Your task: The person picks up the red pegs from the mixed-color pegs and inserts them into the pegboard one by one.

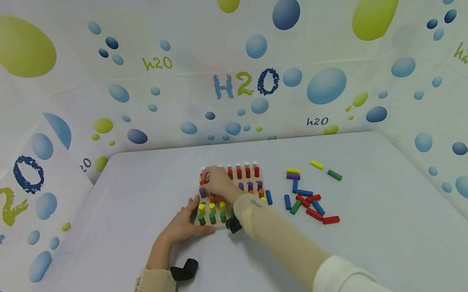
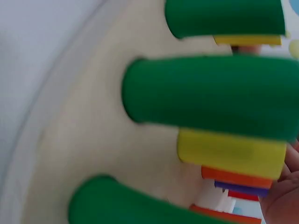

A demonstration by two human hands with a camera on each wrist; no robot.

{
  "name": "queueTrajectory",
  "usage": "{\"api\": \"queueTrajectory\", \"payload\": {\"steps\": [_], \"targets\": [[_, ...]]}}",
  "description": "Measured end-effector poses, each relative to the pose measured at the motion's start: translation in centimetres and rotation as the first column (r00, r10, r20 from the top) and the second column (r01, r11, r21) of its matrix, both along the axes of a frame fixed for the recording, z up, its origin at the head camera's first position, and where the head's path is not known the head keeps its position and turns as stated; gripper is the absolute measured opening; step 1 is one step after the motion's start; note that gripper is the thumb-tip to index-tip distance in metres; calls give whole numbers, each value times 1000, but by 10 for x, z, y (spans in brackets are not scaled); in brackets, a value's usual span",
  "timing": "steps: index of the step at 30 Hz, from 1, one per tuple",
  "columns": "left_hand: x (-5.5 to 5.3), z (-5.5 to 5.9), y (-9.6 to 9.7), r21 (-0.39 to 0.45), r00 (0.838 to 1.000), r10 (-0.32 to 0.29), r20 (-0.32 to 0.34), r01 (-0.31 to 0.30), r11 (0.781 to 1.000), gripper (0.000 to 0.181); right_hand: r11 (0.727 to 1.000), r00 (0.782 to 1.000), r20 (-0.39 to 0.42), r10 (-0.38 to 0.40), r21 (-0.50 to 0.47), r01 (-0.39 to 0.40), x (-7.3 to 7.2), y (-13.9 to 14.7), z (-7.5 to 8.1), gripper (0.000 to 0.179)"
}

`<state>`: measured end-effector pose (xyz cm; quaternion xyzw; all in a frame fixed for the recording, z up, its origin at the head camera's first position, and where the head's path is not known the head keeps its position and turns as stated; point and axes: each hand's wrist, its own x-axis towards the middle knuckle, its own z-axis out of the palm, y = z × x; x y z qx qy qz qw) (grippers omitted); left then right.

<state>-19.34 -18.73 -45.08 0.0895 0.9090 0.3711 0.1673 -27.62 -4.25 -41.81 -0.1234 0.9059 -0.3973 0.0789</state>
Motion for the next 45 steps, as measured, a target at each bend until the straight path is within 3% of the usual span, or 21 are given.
{"api": "queueTrajectory", "payload": {"steps": [7, 14, 22, 35, 45], "targets": [[1, 1, 1, 2, 1000, 1, 7, -1, 1000, 110, 998, 999, -37, 34, 63, -32, 0, 1, 1, 7], [1, 0, 1, 0, 1000, 10, 9, -10, 1000, 111, 983, 990, -99, 104, 161, -87, -3, 14, 2, 22], [1, -1, 1, -5, 1000, 4, -4, -4, 1000, 109, 980, 988, -38, 150, 135, -144, 1, 29, 9, 36], [0, -2, 2, -3, 1000, 20, -4, -20, 1000, 112, 977, 978, -45, 205, 63, -203, 8, 58, 19, 41], [1, -1, 1, -9, 1000, 21, -12, -22, 1000, 113, 965, 960, -110, 257, -13, -260, 23, 79, 22, 32]]}}
